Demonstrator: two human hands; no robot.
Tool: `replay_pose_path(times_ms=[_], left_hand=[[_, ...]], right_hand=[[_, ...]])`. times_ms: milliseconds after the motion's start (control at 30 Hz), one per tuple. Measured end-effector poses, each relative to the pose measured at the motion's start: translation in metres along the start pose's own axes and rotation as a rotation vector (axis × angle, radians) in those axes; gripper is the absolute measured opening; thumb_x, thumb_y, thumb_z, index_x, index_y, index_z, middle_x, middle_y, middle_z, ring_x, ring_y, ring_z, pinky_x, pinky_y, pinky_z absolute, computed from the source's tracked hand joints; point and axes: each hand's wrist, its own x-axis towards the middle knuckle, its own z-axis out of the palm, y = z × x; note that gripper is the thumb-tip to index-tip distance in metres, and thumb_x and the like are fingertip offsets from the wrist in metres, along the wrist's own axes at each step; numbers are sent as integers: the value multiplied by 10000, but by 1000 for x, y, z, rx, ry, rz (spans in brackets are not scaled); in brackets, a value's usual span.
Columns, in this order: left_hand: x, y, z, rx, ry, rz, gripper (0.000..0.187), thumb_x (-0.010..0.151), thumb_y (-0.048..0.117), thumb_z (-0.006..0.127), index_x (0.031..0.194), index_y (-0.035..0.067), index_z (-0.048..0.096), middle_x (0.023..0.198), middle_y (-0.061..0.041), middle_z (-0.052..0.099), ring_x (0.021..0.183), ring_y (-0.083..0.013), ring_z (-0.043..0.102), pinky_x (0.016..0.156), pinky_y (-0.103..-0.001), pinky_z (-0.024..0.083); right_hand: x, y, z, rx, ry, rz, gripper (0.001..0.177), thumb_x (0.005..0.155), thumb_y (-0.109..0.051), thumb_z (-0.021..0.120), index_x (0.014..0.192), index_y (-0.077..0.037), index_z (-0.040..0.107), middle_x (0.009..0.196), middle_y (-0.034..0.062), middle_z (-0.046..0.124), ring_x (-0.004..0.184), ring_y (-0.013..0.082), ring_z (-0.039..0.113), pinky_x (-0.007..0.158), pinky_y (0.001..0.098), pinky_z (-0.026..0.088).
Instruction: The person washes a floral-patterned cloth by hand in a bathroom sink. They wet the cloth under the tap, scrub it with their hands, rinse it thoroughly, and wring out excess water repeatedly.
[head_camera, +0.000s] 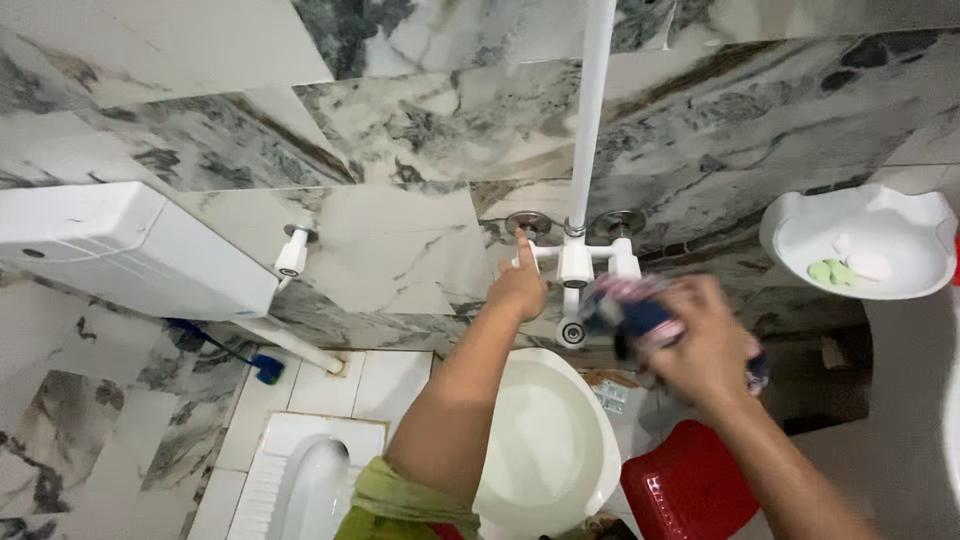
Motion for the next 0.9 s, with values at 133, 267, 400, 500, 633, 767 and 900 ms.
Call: replay_pose_path(times_ms=[133, 267, 400, 500, 633, 767, 900], left_hand=[[-2, 4, -4, 19, -22, -36, 1018, 974, 241, 540, 1624, 186, -241, 1580, -406, 251, 1343, -464, 529, 1114, -494, 436], [-5, 10, -15, 24, -14, -43, 1006, 985, 267, 543, 1618, 190, -236, 1586, -401, 235, 1339, -469, 522, 1100, -490, 449], [-15, 12, -14, 6, -19, -61, 1026, 977, 284, 568, 1615, 192, -230, 1590, -385, 241, 1319, -466, 544, 1098, -495, 444], [-20, 16, -18, 37, -35, -63, 1055, 953, 260, 590, 1613, 196, -231, 1574, -372, 280, 1321, -443, 548, 1081, -489, 464], [-18, 13, -15, 26, -2, -33, 1013, 983, 288, 555, 1622, 171, -223, 1524, -367, 361, 1250, -445, 599, 1046, -499, 487], [-17, 15, -12, 24, 13, -38, 1004, 983, 273, 561, 1635, 179, -196, 1496, -370, 399, 1238, -441, 608, 1039, -501, 487], [-17, 13, -11, 40, -21, -56, 1017, 979, 288, 574, 1625, 179, -205, 1508, -367, 379, 1205, -428, 636, 1003, -486, 527]], right_hand=[[48, 11, 20, -78, 211, -33, 661, 660, -228, 866, 1298, -136, 716, 1322, 181, 515, 1128, 386, 615, 944, 502, 541], [123, 3, 48, -157, 53, 143, 541, 785, -301, 779, 1293, -132, 701, 1246, 216, 547, 1021, 426, 639, 886, 535, 512], [115, 17, 52, -84, 181, -28, 570, 742, -303, 792, 1261, -85, 701, 1217, 243, 581, 979, 462, 632, 855, 518, 524], [78, 8, 41, -171, 182, -180, 358, 866, -222, 702, 1206, -110, 722, 1120, 170, 607, 978, 396, 653, 871, 509, 530], [46, -17, 23, -295, 91, -182, 438, 697, -271, 754, 1103, -108, 730, 1065, 157, 609, 915, 390, 653, 795, 517, 525], [92, -28, 35, -434, 98, -119, 349, 790, -304, 743, 1093, -128, 737, 1060, 152, 603, 876, 383, 661, 771, 527, 532], [108, -21, 42, -341, 120, -93, 373, 735, -301, 764, 1036, -87, 715, 1103, 169, 590, 895, 399, 658, 746, 523, 541]])
